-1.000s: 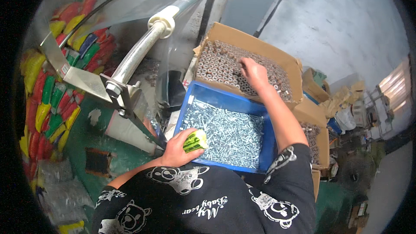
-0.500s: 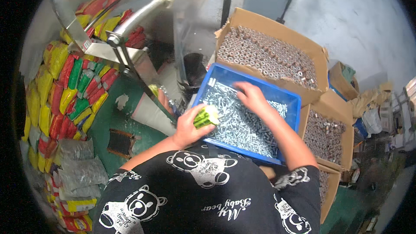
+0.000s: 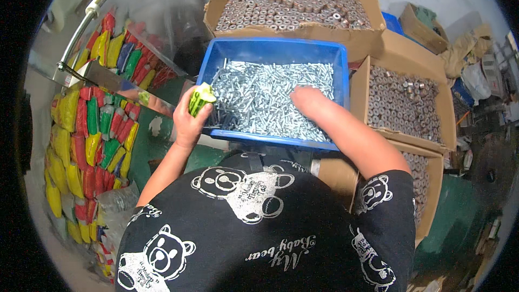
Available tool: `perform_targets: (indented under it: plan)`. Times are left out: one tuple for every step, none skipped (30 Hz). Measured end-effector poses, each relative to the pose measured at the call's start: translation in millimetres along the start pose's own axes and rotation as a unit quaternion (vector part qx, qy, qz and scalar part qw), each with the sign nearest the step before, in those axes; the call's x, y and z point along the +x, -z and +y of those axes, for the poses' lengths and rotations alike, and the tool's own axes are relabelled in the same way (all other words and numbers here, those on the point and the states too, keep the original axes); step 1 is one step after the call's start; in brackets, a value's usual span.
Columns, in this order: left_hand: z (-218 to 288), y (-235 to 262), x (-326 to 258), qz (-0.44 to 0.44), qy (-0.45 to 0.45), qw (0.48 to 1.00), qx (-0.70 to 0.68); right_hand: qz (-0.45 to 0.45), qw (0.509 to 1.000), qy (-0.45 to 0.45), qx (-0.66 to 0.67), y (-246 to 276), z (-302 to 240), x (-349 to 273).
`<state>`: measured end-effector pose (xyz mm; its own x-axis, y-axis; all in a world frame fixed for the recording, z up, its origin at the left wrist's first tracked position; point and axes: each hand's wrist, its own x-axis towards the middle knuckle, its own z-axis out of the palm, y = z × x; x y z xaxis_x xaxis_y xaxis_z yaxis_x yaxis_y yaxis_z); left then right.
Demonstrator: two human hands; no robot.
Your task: Sorting and packing metal fasteners into tubes within cardboard boxes while holding a cucumber.
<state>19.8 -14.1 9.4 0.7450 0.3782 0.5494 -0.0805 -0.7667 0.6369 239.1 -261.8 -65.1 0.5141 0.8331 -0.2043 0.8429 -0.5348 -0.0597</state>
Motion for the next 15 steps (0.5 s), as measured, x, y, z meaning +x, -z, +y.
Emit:
perform_targets:
  plan:
    - [0,0,-3,0.004,0.004,1.000,-0.002,-0.015,0.999,0.038,-0.008,2,1,2]
    - [0,0,-4,0.001,0.005,1.000,0.000,-0.031,0.997,0.075,-0.018,3,1,4]
    - [0,1,-5,0.002,0.015,1.000,-0.001,-0.036,0.997,0.066,-0.019,5,1,5]
    - [1,1,-5,0.004,0.026,1.000,-0.003,-0.037,0.997,0.066,-0.018,5,2,6]
    - [2,1,-6,0.013,0.024,1.000,0.001,-0.029,0.997,0.048,0.058,6,2,8]
    - [2,2,-5,0.013,0.026,1.000,0.001,-0.021,0.990,0.030,0.132,8,3,11]
    - [1,3,-5,0.013,0.028,1.000,-0.005,-0.043,0.989,0.047,0.132,10,4,14]
    - [1,3,-5,0.014,0.030,0.999,-0.012,-0.046,0.989,0.050,0.130,10,6,13]
    - [3,3,-4,0.015,0.034,0.999,-0.009,-0.043,0.987,0.041,0.150,12,8,12]
    - [3,4,-4,0.018,0.037,0.999,-0.009,-0.039,0.984,0.031,0.171,14,7,12]
    - [3,4,-4,0.017,0.036,0.999,-0.011,-0.042,0.984,0.033,0.169,12,9,14]
    - [2,4,-4,0.016,0.035,0.999,-0.014,-0.033,0.983,0.033,0.179,11,13,18]
    - [2,3,-4,0.024,0.029,0.999,-0.023,-0.025,0.981,0.034,0.190,13,14,19]
    - [1,4,-4,0.027,0.033,0.999,-0.025,-0.029,0.981,0.036,0.186,16,15,20]
    - [0,4,-4,0.027,0.035,0.998,-0.038,-0.008,0.983,0.080,0.163,19,17,21]
